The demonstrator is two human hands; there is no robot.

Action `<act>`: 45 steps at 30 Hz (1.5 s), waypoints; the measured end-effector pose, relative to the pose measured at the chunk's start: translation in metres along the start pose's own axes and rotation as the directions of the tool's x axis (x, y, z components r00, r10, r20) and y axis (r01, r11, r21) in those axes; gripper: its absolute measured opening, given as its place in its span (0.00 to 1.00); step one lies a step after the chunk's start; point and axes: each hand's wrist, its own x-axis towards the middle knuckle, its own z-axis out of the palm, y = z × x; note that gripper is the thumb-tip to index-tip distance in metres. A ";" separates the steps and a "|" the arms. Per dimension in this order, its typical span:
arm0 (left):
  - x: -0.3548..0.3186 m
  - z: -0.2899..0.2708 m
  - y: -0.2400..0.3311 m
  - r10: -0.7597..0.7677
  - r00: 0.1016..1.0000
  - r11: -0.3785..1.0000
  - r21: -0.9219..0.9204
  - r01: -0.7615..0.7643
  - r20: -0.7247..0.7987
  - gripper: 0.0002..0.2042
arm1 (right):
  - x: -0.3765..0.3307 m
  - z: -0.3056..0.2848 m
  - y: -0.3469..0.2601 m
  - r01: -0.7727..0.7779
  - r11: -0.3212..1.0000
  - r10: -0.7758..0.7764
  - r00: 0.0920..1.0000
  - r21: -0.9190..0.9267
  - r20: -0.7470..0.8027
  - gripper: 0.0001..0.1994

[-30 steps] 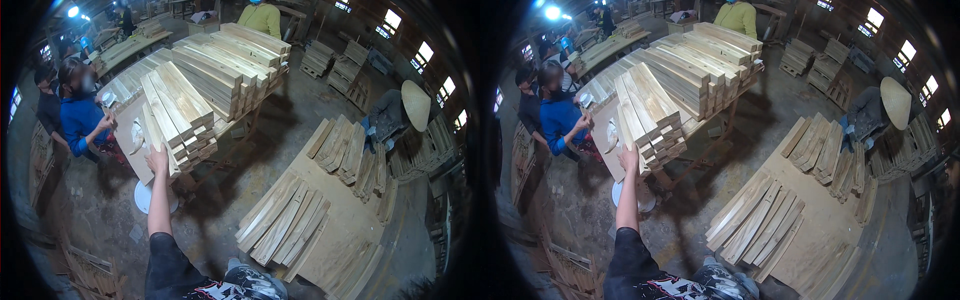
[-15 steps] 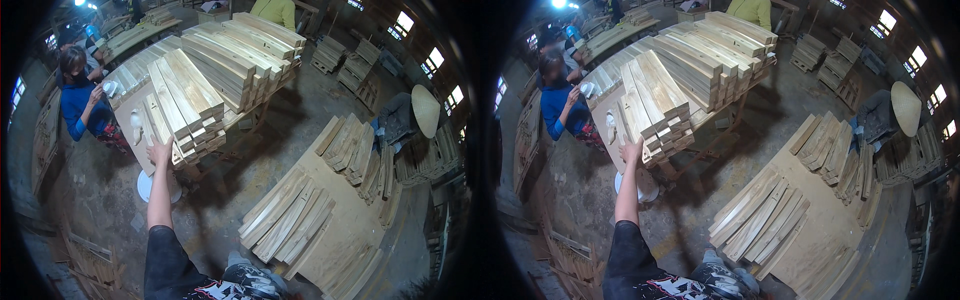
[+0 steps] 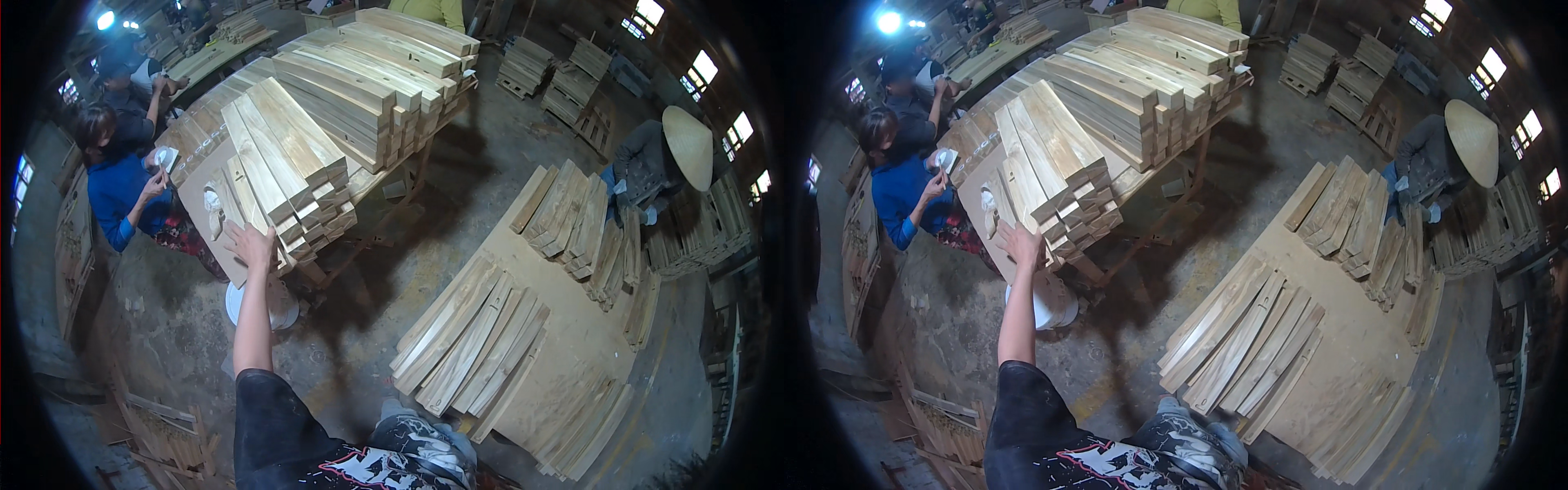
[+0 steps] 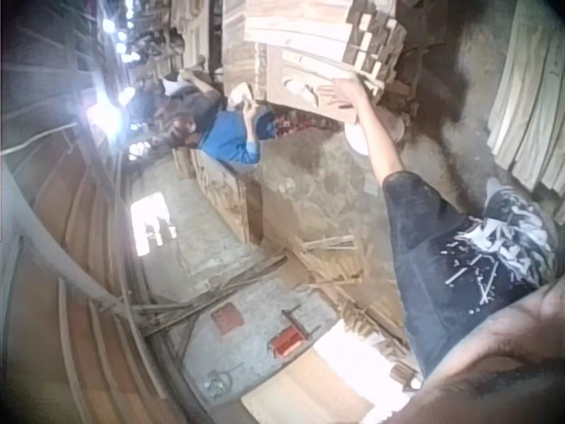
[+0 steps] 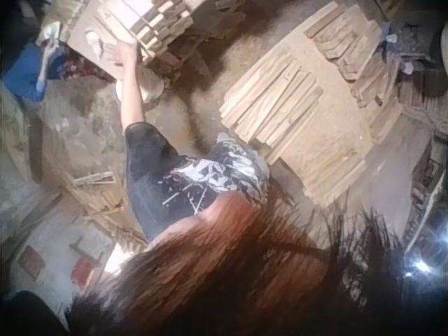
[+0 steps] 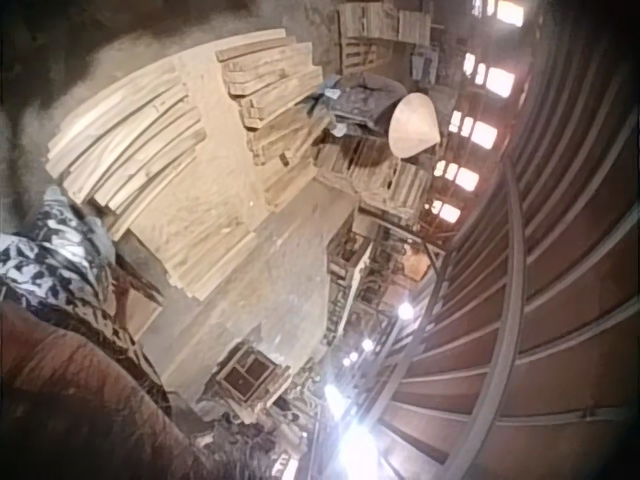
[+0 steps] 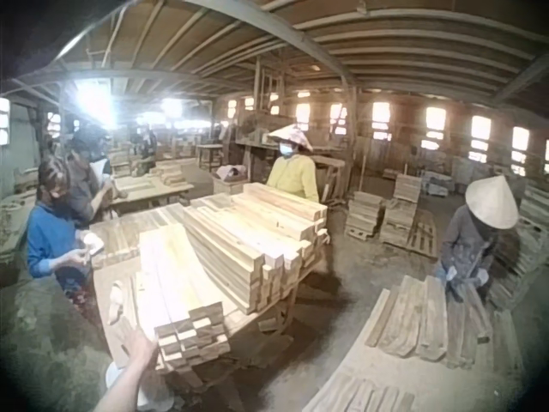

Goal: The person sorts wooden furniture pieces on a work table by hand, picking up, turning, and aligning individual pieces before stacking them onto an adjacent table.

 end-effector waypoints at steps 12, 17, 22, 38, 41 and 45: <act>0.008 0.022 0.014 0.039 0.998 0.968 0.248 -0.028 -0.041 0.27 | -0.020 -0.004 0.006 0.041 0.997 -0.043 0.999 -0.070 -0.025 0.24; 0.009 0.040 0.012 0.208 0.951 0.923 0.367 -0.114 -0.229 0.21 | -0.021 -0.005 0.003 0.070 0.992 -0.072 0.997 -0.109 -0.015 0.24; -0.007 0.009 0.016 0.278 0.954 0.951 0.176 -0.256 -0.114 0.19 | -0.011 -0.002 -0.001 0.110 0.983 -0.110 0.994 -0.148 0.011 0.24; -0.071 -0.047 -0.065 0.201 0.966 0.914 -0.325 -0.244 -0.161 0.23 | 0.036 0.036 -0.004 0.198 0.978 -0.191 0.977 -0.064 0.098 0.20; -0.049 -0.077 -0.091 0.061 0.998 0.955 -0.288 -0.067 -0.031 0.28 | 0.025 0.108 -0.078 0.264 0.964 -0.263 0.962 -0.004 0.073 0.18; -0.010 -0.093 -0.076 -0.025 0.997 0.953 -0.300 0.046 0.075 0.32 | 0.015 0.162 -0.127 0.517 0.856 -0.517 0.852 0.015 0.088 0.17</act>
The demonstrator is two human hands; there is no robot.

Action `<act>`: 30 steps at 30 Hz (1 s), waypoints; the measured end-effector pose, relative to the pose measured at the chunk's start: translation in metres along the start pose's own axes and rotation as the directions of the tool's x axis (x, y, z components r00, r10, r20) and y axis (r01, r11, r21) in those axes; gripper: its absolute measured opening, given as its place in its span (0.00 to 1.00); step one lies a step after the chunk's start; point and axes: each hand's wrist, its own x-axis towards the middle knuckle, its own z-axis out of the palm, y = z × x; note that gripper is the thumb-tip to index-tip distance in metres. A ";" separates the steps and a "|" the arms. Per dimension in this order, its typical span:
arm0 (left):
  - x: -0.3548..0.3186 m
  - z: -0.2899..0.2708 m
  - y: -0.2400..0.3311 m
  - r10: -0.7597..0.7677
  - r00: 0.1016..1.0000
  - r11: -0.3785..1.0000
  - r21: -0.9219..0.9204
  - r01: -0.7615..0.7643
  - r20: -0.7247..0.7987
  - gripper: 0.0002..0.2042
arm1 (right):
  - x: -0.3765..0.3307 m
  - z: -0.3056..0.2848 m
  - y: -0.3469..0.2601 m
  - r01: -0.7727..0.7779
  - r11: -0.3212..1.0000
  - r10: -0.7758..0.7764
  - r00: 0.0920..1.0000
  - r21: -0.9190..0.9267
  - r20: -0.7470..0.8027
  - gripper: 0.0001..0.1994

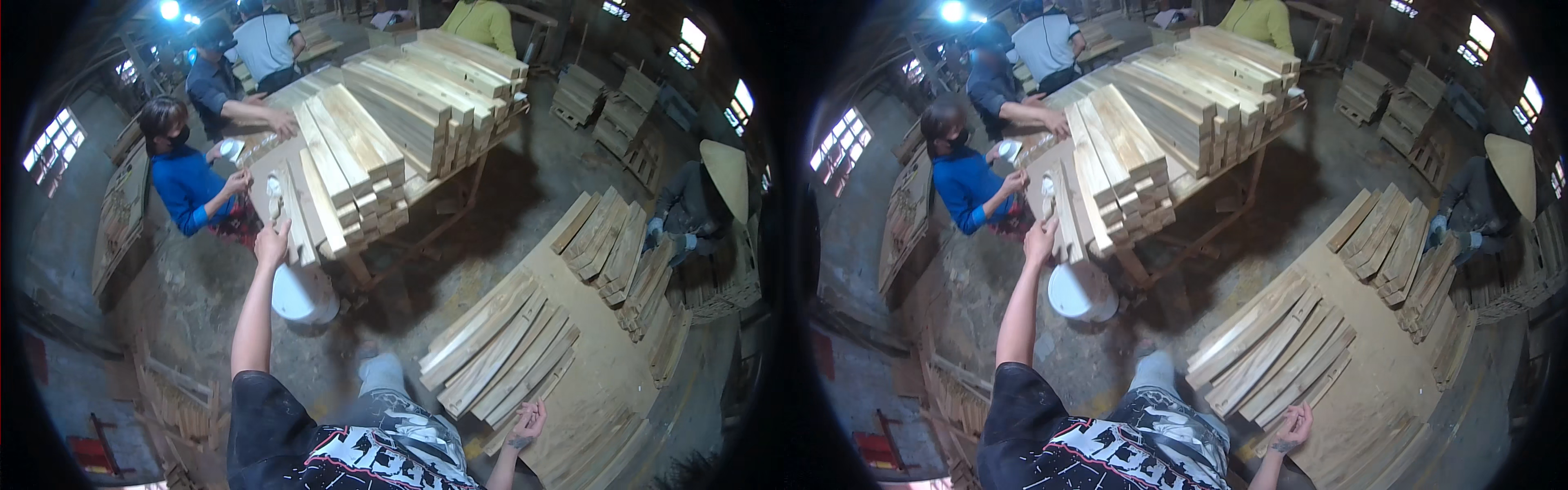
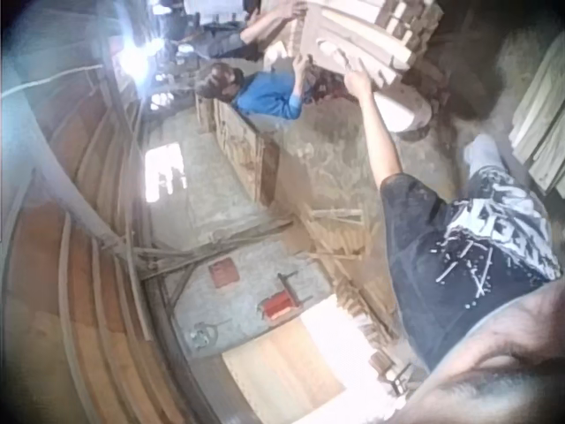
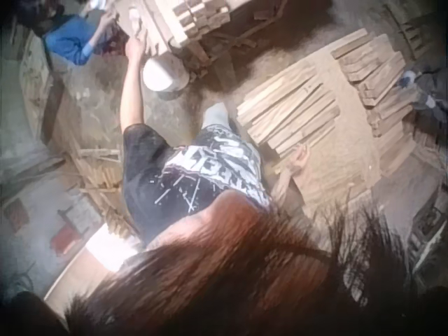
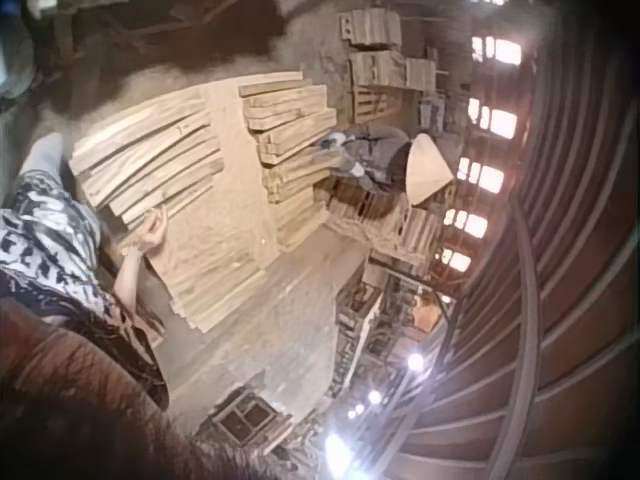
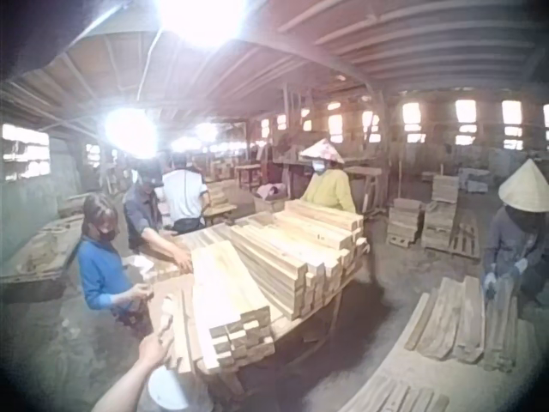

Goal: The person sorts wooden furniture pieces on a work table by hand, picking up, turning, and aligning individual pieces before stacking them onto an adjacent table.

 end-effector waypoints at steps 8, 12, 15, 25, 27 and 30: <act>0.099 0.088 -0.019 0.071 0.989 0.988 0.128 -0.088 0.131 0.37 | -0.003 0.210 -0.046 0.043 0.999 -0.043 0.999 0.024 0.016 0.20; 0.102 0.078 -0.006 0.047 0.987 0.994 0.094 -0.062 0.156 0.37 | -0.003 0.317 -0.126 -0.017 0.991 -0.008 0.982 0.130 0.187 0.23; 0.103 0.085 -0.020 0.068 0.987 0.997 0.022 -0.072 0.145 0.35 | -0.008 0.372 -0.151 -0.002 0.997 -0.023 0.942 0.073 0.334 0.27; 0.097 0.089 -0.012 0.083 0.869 0.900 -0.410 0.145 0.488 0.35 | -0.016 0.489 -0.181 0.218 0.959 -0.061 0.785 -0.183 0.616 0.65; 0.094 0.089 -0.010 0.117 0.861 0.885 -0.446 0.136 0.494 0.33 | -0.022 0.501 -0.173 0.414 0.827 0.026 0.647 -0.379 0.762 0.66; 0.094 0.095 -0.019 0.153 0.862 0.863 -0.490 0.121 0.483 0.31 | -0.023 0.515 -0.176 0.310 0.871 0.122 0.616 -0.381 0.779 0.66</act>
